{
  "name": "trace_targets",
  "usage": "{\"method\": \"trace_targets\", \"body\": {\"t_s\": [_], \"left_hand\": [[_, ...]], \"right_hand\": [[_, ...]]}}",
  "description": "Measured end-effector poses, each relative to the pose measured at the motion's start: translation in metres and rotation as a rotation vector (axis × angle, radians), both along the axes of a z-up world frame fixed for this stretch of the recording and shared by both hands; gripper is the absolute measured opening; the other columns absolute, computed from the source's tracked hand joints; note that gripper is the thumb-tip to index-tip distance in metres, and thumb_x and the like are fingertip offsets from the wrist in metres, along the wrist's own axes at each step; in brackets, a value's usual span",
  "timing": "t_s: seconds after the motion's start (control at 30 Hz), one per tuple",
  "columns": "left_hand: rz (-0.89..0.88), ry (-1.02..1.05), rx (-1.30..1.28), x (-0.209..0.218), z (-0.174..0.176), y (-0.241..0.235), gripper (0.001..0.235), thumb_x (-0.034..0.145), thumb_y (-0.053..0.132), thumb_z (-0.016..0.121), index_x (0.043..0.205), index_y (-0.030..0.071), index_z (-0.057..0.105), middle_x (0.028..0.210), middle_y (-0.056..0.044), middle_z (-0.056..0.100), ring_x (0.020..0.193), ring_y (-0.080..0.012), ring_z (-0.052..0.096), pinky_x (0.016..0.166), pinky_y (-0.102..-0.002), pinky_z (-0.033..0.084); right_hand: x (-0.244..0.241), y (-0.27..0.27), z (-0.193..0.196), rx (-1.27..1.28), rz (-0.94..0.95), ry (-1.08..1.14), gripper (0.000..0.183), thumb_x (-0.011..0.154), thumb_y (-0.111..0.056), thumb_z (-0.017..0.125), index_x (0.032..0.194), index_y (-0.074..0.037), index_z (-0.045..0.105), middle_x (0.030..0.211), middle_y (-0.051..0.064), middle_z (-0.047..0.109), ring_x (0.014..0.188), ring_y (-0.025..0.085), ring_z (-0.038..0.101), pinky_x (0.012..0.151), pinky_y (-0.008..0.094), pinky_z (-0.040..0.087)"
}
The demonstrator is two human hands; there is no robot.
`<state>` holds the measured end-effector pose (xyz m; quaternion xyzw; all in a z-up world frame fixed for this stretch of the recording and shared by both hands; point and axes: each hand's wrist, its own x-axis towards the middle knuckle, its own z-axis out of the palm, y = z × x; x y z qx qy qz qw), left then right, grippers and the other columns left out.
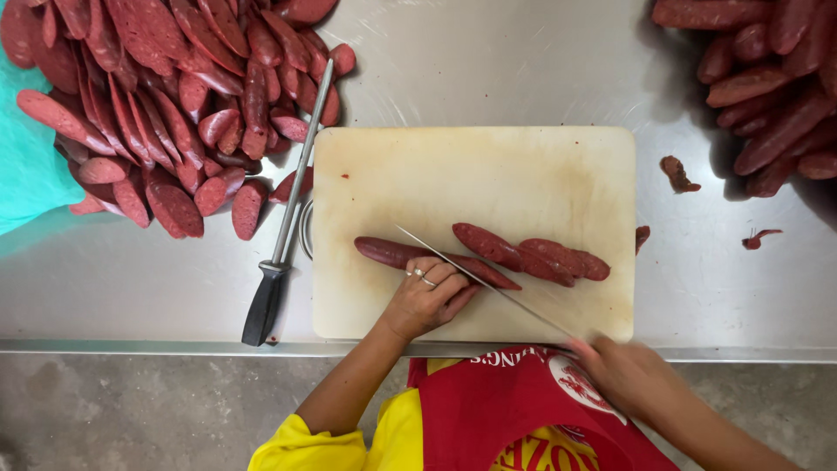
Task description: The person slices whole red sausages into thin, uniform pieces on a white cutting board using a long knife. They repeatedly pick up a sausage, slice it, and transfer the slices to a pile on the left. The person also sharpens the knife on a honing steel during the process.
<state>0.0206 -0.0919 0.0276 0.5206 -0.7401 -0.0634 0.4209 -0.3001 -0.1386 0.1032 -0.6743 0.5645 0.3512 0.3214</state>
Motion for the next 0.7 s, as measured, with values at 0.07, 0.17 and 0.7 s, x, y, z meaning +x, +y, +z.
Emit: {"method": "trace_targets", "body": {"t_s": [0.07,0.17,0.7], "left_hand": [[-0.009,0.027,0.008,-0.001,0.000,0.001,0.025,0.084,0.014,0.088,0.097,0.014,0.067,0.102,-0.002,0.063,0.101,-0.0250,0.059,0.086,-0.039,0.045],[-0.037,0.033,0.020,0.003,0.005,0.000,0.024,0.083,0.011,0.086,0.099,0.012,0.068,0.104,-0.003,0.064,0.101,-0.0247,0.061,0.085,-0.038,0.046],[-0.017,0.031,0.070,0.036,0.000,0.005,0.028,0.082,0.014,0.088,0.100,0.012,0.067,0.100,-0.003,0.061,0.097,-0.0247,0.058,0.085,-0.038,0.044]], "right_hand": [[0.062,-0.011,-0.029,-0.222,0.054,-0.301,0.059,0.101,-0.055,0.043,0.086,-0.004,0.068,0.075,0.027,0.071,0.076,0.046,0.071,0.074,0.052,0.057],[0.115,-0.013,-0.036,-0.514,0.135,-0.458,0.056,0.098,-0.054,0.051,0.082,-0.004,0.070,0.068,0.026,0.069,0.068,0.045,0.069,0.063,0.053,0.056],[0.016,0.013,0.016,-0.017,-0.005,0.020,0.055,0.098,-0.058,0.042,0.115,-0.013,0.067,0.088,0.023,0.075,0.091,0.040,0.074,0.084,0.049,0.058]]}}
